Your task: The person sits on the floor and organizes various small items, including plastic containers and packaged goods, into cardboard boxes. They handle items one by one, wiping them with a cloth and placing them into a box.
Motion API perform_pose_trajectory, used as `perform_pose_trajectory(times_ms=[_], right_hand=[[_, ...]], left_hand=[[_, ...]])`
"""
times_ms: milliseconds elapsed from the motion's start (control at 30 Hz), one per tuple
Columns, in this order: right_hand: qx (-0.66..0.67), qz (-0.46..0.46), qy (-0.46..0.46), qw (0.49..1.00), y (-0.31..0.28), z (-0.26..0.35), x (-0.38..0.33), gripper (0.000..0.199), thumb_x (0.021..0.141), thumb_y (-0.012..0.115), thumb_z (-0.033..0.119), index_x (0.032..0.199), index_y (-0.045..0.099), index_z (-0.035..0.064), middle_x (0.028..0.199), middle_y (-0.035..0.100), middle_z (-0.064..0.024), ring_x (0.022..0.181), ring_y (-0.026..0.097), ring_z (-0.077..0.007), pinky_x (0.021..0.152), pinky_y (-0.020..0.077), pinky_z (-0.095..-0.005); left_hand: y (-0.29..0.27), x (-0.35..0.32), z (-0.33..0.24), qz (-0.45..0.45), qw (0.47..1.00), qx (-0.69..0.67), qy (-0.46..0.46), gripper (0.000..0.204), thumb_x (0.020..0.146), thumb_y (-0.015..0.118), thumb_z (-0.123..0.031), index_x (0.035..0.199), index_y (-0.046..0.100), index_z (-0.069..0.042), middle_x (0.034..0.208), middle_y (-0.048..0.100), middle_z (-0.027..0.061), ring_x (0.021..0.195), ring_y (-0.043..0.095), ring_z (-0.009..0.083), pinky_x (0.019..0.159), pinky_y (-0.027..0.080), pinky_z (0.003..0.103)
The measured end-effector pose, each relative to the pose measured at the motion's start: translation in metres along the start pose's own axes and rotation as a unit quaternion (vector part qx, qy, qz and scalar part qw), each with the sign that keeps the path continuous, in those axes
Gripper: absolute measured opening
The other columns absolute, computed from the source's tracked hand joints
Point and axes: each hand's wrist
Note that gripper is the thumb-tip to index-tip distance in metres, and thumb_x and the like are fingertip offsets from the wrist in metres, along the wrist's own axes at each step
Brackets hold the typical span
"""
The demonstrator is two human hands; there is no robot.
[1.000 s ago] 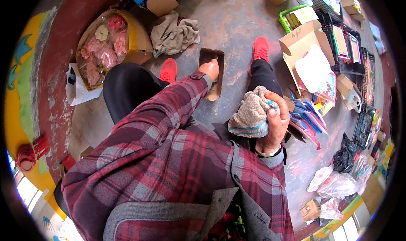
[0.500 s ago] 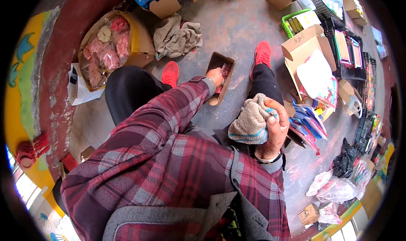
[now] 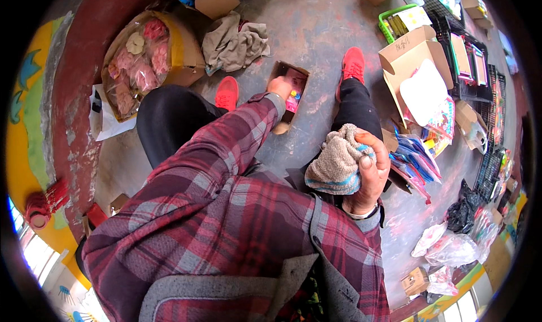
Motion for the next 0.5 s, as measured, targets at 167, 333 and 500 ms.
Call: perform_pose_trajectory(times_ms=[167,333,500], right_hand=[[-0.010,-0.009,-0.004,1.000,0.002,0.003,-0.001,0.038,0.078,0.064,0.021,0.104,0.058,-0.0066,0.110,0.057,-0.0183,0.101,0.056,-0.0245,0.091,0.0411,-0.0342],[-0.039,0.002,-0.037,0.999,-0.008,-0.004,0.000,0.042,0.078,0.064,0.020,0.109,0.053,-0.0062,0.109,0.056,-0.0217,0.096,0.060,-0.0343,0.085,0.0489,-0.0449],[-0.036,-0.002,-0.027,0.999,-0.005,-0.003,0.001,0.041,0.078,0.064,0.019,0.109,0.053,-0.0062,0.109,0.056,-0.0214,0.096,0.060,-0.0335,0.086,0.0485,-0.0441]], left_hand=[[0.021,0.020,0.017,0.060,0.993,-0.087,0.056,0.032,0.077,0.052,-0.018,0.103,0.062,-0.003,0.097,0.064,0.0173,0.088,0.061,0.0314,0.077,0.047,0.038],[-0.002,-0.008,-0.027,0.177,0.965,-0.175,-0.082,0.034,0.078,0.056,-0.022,0.105,0.061,-0.001,0.099,0.064,0.0151,0.089,0.061,0.0261,0.079,0.047,0.033],[0.017,-0.012,0.004,0.068,0.972,0.119,0.189,0.028,0.077,0.053,-0.014,0.101,0.061,-0.001,0.093,0.060,0.0218,0.092,0.056,0.0380,0.081,0.046,0.040]])
Point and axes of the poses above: each hand's wrist, its own x-axis towards the middle knuckle, its own y-axis out of the palm, z = x × y
